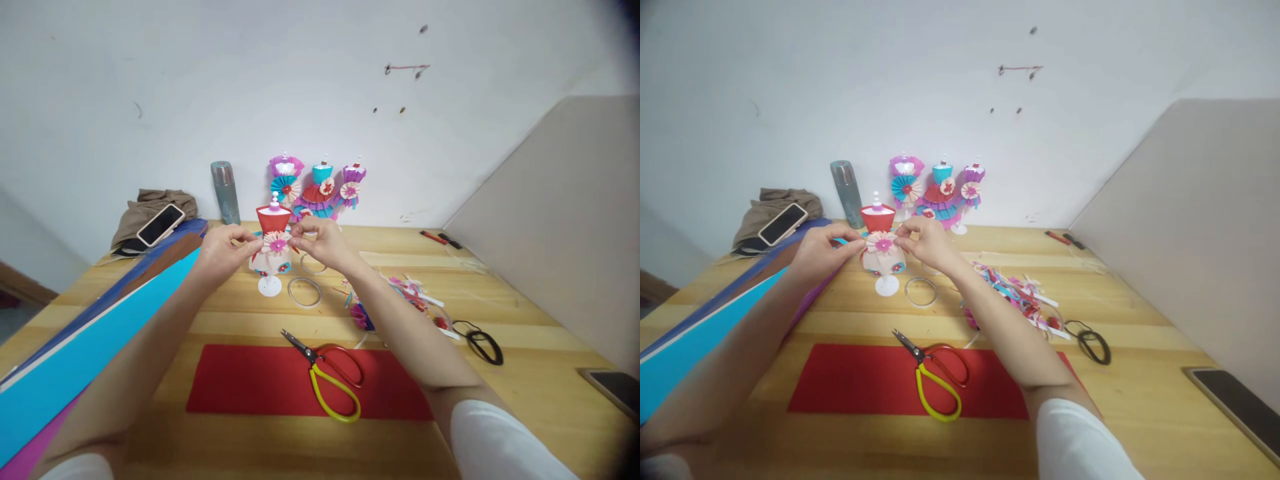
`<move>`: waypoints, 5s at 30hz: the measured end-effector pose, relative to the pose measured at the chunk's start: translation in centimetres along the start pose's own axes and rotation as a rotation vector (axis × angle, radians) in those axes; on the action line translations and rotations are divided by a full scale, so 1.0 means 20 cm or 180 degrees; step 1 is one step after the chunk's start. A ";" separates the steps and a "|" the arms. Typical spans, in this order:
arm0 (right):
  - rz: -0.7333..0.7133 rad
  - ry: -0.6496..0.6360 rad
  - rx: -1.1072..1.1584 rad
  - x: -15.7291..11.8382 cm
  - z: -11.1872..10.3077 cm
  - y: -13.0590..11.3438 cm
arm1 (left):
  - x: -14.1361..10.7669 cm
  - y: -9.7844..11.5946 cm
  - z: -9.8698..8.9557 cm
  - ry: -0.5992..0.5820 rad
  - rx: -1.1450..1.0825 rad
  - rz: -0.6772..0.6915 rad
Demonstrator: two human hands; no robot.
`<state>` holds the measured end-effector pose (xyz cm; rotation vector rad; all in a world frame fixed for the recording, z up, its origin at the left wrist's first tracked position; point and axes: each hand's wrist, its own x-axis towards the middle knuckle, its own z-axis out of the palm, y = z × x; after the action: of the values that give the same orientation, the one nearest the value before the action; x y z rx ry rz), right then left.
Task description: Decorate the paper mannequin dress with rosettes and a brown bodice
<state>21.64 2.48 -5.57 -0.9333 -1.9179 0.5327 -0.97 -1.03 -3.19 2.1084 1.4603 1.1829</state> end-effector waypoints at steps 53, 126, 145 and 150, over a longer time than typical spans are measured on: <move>-0.0939 0.0299 -0.0513 -0.01 0.01 -0.12 | 0.02 0.02 0.07 0.0199 -0.0298 0.0050; -0.1763 0.0157 -0.1688 -0.04 -0.02 -0.06 | -0.01 -0.02 0.14 0.0731 0.0575 0.1214; -0.1753 0.0182 -0.1810 -0.09 -0.06 -0.06 | -0.04 -0.06 0.14 0.0665 0.0276 0.0964; -0.1706 0.0113 -0.1638 -0.20 -0.12 -0.04 | -0.05 -0.07 0.12 0.0552 0.0121 0.0728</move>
<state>24.51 -1.12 -6.01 -0.6753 -2.2015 -0.3032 -0.04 -0.84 -5.98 2.2973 1.3472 1.4648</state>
